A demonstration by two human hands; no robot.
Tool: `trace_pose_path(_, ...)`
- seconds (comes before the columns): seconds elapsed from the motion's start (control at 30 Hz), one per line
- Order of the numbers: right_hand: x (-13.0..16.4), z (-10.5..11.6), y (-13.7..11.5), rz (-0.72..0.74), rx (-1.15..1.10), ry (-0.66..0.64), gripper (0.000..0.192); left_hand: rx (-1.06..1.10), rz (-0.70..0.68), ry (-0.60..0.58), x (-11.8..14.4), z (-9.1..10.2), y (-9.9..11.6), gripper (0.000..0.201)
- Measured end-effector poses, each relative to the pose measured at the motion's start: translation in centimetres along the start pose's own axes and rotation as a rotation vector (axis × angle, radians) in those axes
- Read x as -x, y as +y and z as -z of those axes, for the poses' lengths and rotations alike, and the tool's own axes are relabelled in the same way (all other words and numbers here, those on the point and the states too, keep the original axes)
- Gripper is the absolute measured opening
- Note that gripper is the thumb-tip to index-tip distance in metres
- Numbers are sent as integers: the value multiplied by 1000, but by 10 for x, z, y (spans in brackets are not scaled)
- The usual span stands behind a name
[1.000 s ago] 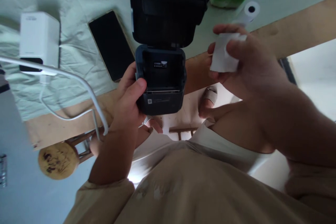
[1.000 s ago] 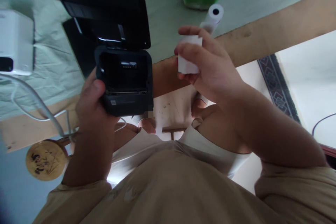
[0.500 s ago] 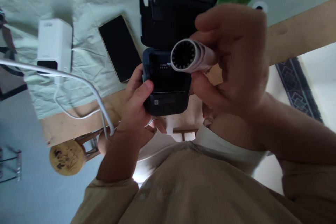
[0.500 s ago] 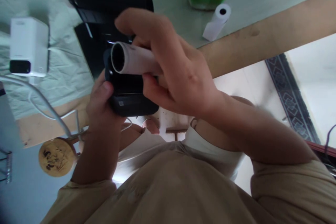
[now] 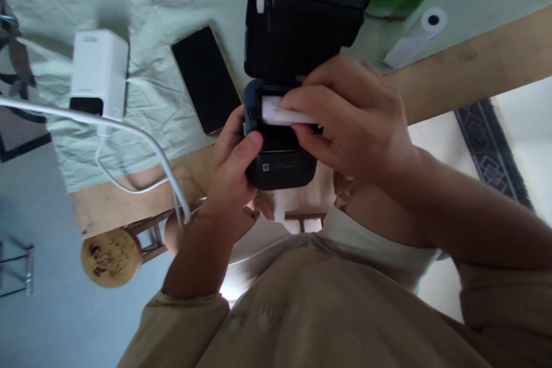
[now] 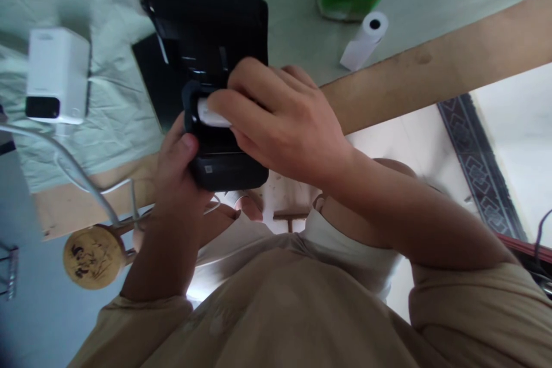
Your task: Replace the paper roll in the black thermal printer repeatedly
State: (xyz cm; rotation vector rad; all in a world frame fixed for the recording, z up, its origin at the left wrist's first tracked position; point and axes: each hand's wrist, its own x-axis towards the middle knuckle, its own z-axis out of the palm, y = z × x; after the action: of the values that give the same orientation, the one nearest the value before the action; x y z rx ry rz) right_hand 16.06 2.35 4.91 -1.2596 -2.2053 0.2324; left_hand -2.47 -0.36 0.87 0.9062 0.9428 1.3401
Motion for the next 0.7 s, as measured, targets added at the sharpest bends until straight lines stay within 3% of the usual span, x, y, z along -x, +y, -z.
trace_pose_path(0.2, 11, -3, 5, 237, 119, 240, 13, 6, 9, -9, -2, 0, 0, 30)
trace_pose_path(0.3, 16, -2, 6, 372, 20, 236, 15, 23, 25, -19, -3, 2, -3, 30)
trace_pose_path(0.43, 21, -4, 8, 444, -71, 187, 26, -33, 47, -19, 0, 4, -4, 34)
trace_pose_path(0.57, 23, -3, 16, 373, -215, 202, 20, -72, 54, -55, 1, 7, -6, 45)
trace_pose_path(0.63, 22, 1, 23, 260, -260, 281, 13, -83, 45, -53, 1, 9, -9, 50)
trace_pose_path(0.7, 20, 5, 29, 132, -274, 371, 21, -105, 44, -35, 0, 10, -10, 51)
